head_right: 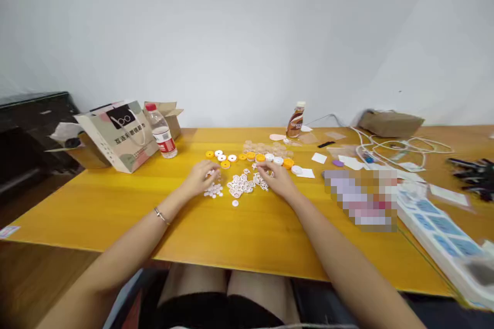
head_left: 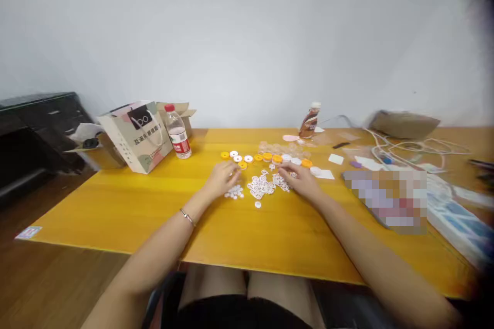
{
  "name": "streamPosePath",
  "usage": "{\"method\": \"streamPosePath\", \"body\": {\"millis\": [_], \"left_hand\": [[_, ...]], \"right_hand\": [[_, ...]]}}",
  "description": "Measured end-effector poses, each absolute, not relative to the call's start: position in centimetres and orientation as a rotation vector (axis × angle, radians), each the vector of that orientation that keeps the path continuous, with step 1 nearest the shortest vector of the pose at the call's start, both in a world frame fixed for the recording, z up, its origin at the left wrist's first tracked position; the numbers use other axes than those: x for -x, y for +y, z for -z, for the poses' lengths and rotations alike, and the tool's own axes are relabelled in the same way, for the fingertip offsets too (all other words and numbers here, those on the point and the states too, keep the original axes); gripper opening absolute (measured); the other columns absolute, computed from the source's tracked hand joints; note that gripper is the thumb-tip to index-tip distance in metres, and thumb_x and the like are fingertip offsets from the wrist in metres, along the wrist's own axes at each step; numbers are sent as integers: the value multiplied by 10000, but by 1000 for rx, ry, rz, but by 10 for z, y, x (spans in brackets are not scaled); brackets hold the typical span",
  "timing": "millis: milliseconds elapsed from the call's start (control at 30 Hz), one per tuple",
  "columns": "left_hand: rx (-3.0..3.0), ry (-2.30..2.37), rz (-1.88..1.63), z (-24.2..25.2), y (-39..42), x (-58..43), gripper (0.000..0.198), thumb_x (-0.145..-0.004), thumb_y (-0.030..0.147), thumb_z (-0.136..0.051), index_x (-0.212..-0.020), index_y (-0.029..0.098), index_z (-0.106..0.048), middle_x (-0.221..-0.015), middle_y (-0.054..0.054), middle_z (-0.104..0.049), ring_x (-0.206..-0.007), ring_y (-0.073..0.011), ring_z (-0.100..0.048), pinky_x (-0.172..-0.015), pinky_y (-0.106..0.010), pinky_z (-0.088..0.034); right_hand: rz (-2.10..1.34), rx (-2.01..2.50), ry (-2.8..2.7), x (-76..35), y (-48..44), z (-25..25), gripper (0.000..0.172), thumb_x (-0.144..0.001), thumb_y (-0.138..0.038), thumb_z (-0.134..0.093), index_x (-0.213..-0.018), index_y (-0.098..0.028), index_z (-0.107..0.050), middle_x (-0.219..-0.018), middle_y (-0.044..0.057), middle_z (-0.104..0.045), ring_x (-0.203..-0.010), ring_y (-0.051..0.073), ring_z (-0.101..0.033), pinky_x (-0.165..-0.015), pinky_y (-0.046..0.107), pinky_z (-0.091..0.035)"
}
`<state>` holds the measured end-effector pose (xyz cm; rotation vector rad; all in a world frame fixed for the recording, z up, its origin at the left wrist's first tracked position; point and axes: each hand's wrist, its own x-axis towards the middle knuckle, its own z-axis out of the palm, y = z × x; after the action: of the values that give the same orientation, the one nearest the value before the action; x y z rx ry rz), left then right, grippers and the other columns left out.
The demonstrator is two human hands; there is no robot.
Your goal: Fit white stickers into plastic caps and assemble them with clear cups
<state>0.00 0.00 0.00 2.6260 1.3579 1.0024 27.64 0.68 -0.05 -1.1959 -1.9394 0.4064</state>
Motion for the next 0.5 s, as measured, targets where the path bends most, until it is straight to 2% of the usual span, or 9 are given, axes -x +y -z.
{"method": "streamPosePath", "body": {"millis": [100,267,367,500], "left_hand": [[-2372,1668,-1080,1,25,23,272,-843,249,-414,-1072,176,-541,-1061,-79,-584,-1021,-197,-514,-928,-358,-383],[-2303,1739,-990,0,57,38,302,-820,233,-438,-1096,175,-546,-1175,-92,-543,-1103,-220,-483,-964,-368,-357],[-2269,1753,-946,-1,71,36,243,-795,273,-483,-992,197,-604,-1122,-72,-585,-1063,-222,-514,-932,-351,-383],[-2199,1804,-911,0,85,33,202,-759,310,-527,-864,172,-631,-950,-87,-649,-897,-218,-585,-807,-334,-446]], "right_hand": [[-425,1172,-1951,-274,5,0,215,-800,-328,-481,-884,-189,-622,-903,48,-670,-829,185,-610,-772,317,-461],[-452,1195,-1962,-271,-3,-8,200,-794,-323,-483,-861,-194,-620,-895,44,-671,-802,184,-611,-764,323,-467],[-462,1193,-1960,-271,-5,-11,197,-796,-319,-480,-866,-196,-617,-893,40,-671,-800,180,-609,-758,317,-467],[-487,1158,-1986,-270,-6,-11,200,-806,-315,-469,-881,-198,-614,-892,39,-670,-811,177,-611,-756,311,-466]]}}
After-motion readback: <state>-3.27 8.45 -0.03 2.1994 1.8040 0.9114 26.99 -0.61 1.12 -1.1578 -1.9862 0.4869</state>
